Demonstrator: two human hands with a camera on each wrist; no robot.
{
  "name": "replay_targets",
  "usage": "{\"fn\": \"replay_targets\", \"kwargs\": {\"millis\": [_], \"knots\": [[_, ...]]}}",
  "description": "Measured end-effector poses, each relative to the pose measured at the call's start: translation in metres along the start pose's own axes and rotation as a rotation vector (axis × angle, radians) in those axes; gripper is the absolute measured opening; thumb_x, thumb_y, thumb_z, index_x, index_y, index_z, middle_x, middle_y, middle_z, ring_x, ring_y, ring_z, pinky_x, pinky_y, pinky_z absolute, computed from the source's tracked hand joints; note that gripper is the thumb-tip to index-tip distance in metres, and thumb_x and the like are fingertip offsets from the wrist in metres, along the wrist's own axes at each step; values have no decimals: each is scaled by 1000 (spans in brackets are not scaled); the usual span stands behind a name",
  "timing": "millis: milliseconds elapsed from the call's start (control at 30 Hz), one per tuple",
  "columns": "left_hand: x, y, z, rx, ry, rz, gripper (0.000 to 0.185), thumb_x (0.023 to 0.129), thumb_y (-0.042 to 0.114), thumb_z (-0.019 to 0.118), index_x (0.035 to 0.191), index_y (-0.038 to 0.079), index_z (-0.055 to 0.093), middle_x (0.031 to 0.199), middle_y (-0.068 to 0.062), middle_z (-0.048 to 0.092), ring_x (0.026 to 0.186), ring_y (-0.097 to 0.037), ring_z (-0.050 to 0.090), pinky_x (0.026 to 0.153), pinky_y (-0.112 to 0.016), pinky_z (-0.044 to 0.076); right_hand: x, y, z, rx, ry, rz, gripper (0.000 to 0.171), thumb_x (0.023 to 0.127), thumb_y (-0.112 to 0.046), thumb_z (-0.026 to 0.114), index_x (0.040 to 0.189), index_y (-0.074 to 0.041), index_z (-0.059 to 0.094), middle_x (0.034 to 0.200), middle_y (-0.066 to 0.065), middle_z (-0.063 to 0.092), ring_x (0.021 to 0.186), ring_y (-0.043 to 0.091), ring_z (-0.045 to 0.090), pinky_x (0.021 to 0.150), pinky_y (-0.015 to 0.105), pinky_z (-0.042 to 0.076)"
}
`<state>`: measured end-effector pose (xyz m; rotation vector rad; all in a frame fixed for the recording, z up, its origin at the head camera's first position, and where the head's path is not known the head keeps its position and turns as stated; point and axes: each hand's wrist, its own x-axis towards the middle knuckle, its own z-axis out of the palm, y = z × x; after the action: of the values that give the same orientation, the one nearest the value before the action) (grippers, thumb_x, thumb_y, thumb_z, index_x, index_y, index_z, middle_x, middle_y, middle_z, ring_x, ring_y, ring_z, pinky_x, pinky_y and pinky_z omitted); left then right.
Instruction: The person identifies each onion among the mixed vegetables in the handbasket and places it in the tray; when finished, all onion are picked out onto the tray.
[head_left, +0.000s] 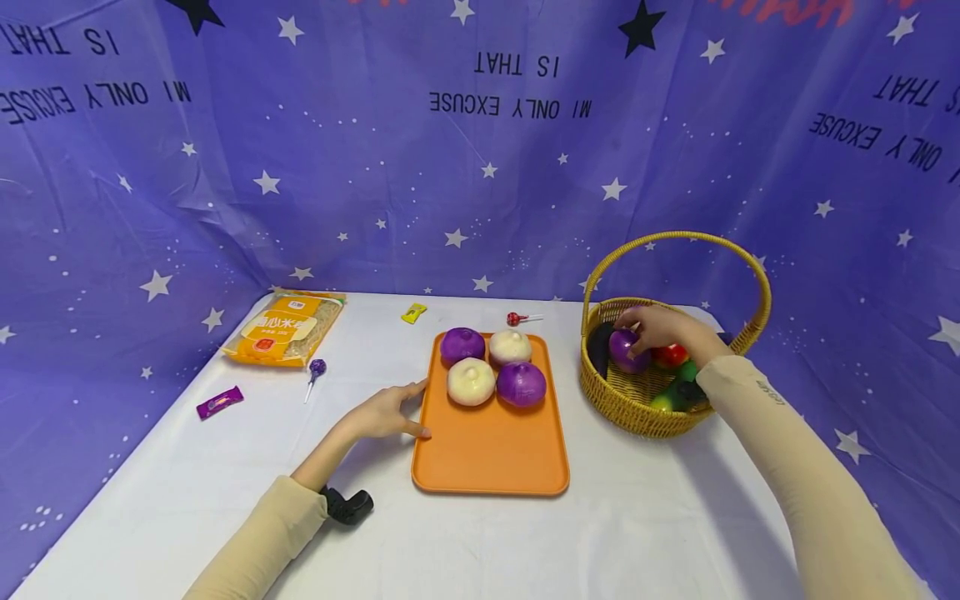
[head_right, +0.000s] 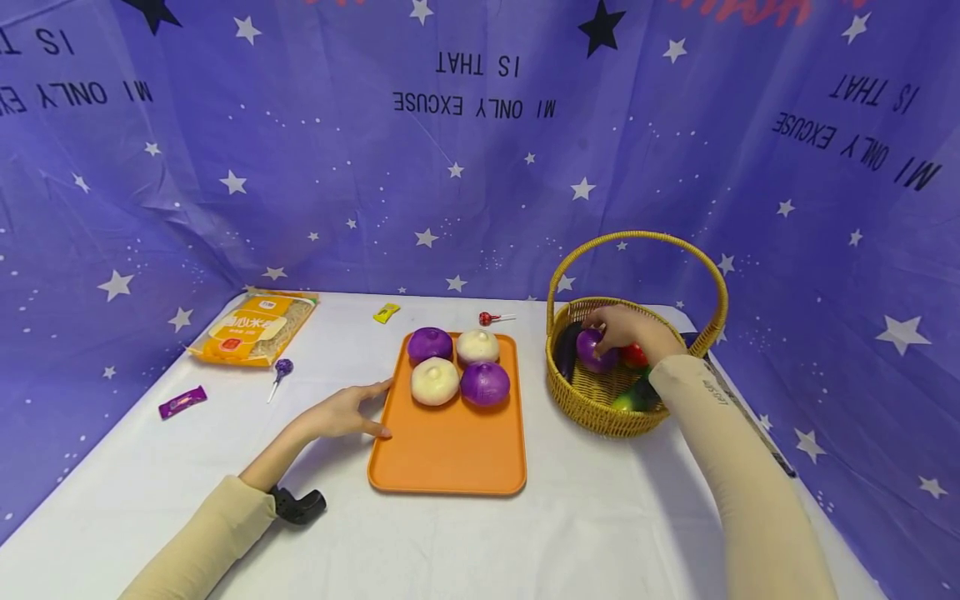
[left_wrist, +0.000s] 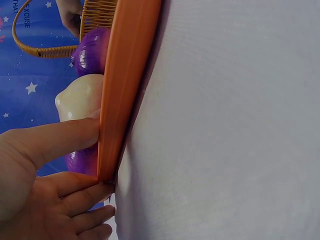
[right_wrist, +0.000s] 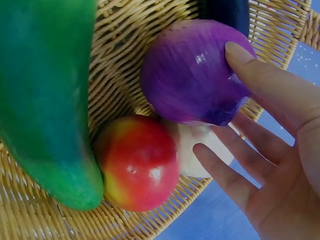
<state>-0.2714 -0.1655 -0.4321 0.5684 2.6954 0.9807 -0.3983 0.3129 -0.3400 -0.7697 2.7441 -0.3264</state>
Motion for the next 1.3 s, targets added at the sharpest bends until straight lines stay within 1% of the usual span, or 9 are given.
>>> {"fn": "replay_targets", "kwargs": {"millis": [167, 467, 600, 800, 900, 1000, 1133, 1233, 1300], "knots": [[0, 0, 0, -4, 3, -3, 94, 75, 29, 83, 147, -3, 33, 149, -23, 35, 137, -41, 31, 114, -52, 23, -1, -1, 1, 2, 11, -34, 52, 80, -10, 78, 125, 5, 58, 121, 25, 60, 109, 43, 57, 90, 53, 51], [-1, 0, 0, -12, 4, 10, 93, 74, 27, 83, 147, -4, 33, 148, -25, 35, 137, -41, 31, 114, -51, 24, -8, -1, 0, 15, 38, -16, 53, 80, -16, 79, 125, 3, 59, 122, 24, 60, 109, 41, 58, 92, 53, 50], [-1, 1, 0, -20, 4, 5, 93, 75, 27, 83, 147, -4, 32, 148, -25, 34, 137, -41, 30, 114, -51, 23, -15, -4, -5, 25, 62, -20, 53, 81, -18, 78, 126, 1, 59, 122, 21, 61, 110, 41, 57, 92, 53, 50], [-1, 2, -1, -7, 5, 2, 94, 75, 28, 83, 147, -4, 32, 149, -24, 35, 137, -41, 30, 114, -52, 23, -29, -13, -18, -19, 121, -26, 53, 81, -21, 79, 128, -4, 60, 119, 18, 63, 109, 39, 58, 91, 55, 49], [-1, 2, -1, 0, 6, -3, 93, 75, 28, 83, 147, -4, 33, 148, -24, 35, 137, -41, 31, 114, -52, 23, -37, -18, -22, -31, 147, -34, 54, 81, -23, 79, 129, -5, 60, 119, 18, 64, 108, 38, 58, 90, 56, 50], [-1, 2, -1, 1, 5, -2, 93, 75, 28, 83, 147, -4, 33, 148, -25, 35, 137, -41, 31, 114, -52, 24, -45, -21, -24, -27, 167, -41, 56, 82, -26, 78, 131, -6, 59, 120, 18, 63, 105, 37, 60, 87, 54, 52], [0, 2, -1, -7, 3, -1, 93, 75, 27, 83, 147, -4, 33, 148, -24, 35, 137, -41, 31, 114, -51, 24, -58, -31, -21, -19, 217, -56, 58, 82, -30, 78, 132, -7, 58, 124, 19, 61, 107, 38, 60, 87, 54, 52], [-1, 2, -1, -15, 2, -2, 93, 75, 26, 83, 147, -4, 32, 148, -25, 35, 137, -41, 30, 114, -52, 23, -68, -40, -14, -2, 289, -74, 58, 82, -30, 78, 132, -9, 58, 126, 18, 60, 109, 38, 59, 87, 54, 52], [-1, 2, -1, -20, 1, -2, 93, 75, 26, 83, 147, -4, 32, 148, -25, 35, 137, -41, 30, 114, -52, 23, -74, -45, -8, -4, 357, -100, 59, 81, -29, 79, 133, -11, 58, 124, 16, 62, 107, 35, 61, 85, 51, 54]]}}
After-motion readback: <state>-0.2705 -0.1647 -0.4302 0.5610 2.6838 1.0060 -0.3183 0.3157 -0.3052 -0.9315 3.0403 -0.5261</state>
